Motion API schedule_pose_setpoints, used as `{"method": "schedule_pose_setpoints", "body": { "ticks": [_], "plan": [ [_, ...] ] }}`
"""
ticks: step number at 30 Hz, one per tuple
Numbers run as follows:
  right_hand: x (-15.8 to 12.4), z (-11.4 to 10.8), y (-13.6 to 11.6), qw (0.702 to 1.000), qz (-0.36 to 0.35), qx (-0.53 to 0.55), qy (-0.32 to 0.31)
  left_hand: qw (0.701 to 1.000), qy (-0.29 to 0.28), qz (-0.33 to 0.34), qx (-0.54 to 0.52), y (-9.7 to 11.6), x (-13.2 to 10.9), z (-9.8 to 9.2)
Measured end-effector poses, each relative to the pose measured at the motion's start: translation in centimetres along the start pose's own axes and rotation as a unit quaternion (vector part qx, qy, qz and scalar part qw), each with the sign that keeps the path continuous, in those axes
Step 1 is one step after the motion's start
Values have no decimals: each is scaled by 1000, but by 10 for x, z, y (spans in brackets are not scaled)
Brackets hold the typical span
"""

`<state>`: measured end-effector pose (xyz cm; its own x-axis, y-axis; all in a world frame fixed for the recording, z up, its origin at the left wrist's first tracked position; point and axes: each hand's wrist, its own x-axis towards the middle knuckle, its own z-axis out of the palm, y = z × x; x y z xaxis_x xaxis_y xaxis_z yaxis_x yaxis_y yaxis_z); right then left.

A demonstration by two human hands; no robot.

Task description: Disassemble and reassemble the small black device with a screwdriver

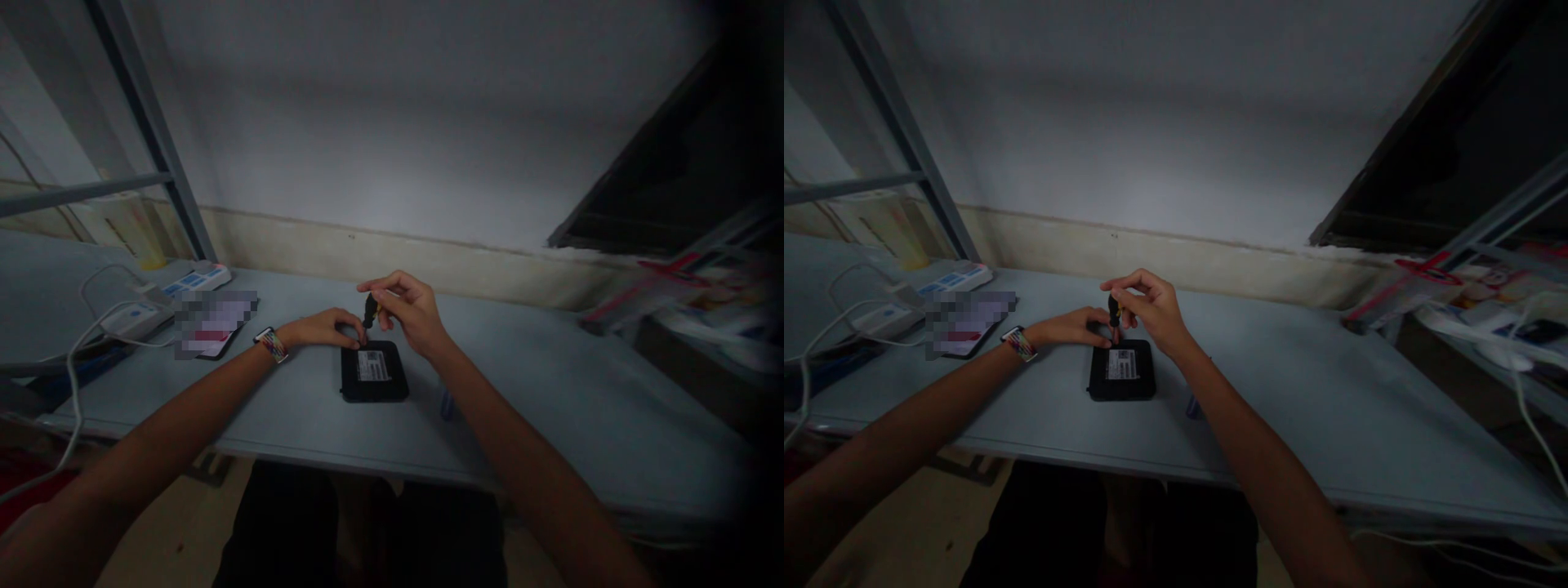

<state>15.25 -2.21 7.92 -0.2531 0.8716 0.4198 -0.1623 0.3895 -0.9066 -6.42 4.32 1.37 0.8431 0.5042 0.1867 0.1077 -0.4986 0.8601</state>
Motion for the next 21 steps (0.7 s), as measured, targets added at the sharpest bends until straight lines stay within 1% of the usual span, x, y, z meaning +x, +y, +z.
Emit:
{"method": "schedule_pose_setpoints", "body": {
  "ticks": [4, 7, 10, 13, 18, 21],
  "plan": [
    [1, 2, 1, 999, 11, 28, 11, 1000, -4, 2, -1, 0, 0, 0],
    [1, 0, 1, 999, 16, 43, -8, 1000, -1, 0, 2, 0, 0, 0],
    [0, -2, 0, 999, 5, 30, -24, 1000, 1, -2, -2, -1, 0, 0],
    [-1, 0, -2, 1000, -4, 8, -12, 1000, 5, 3, 3, -2, 0, 0],
    [0, 3, -3, 1000, 3, 18, 15, 1000, -1, 2, 6, 1, 0, 0],
    [0, 1, -2, 999, 3, 38, 4, 1000, -3, 3, 3, 2, -1, 0]
  ]
}}
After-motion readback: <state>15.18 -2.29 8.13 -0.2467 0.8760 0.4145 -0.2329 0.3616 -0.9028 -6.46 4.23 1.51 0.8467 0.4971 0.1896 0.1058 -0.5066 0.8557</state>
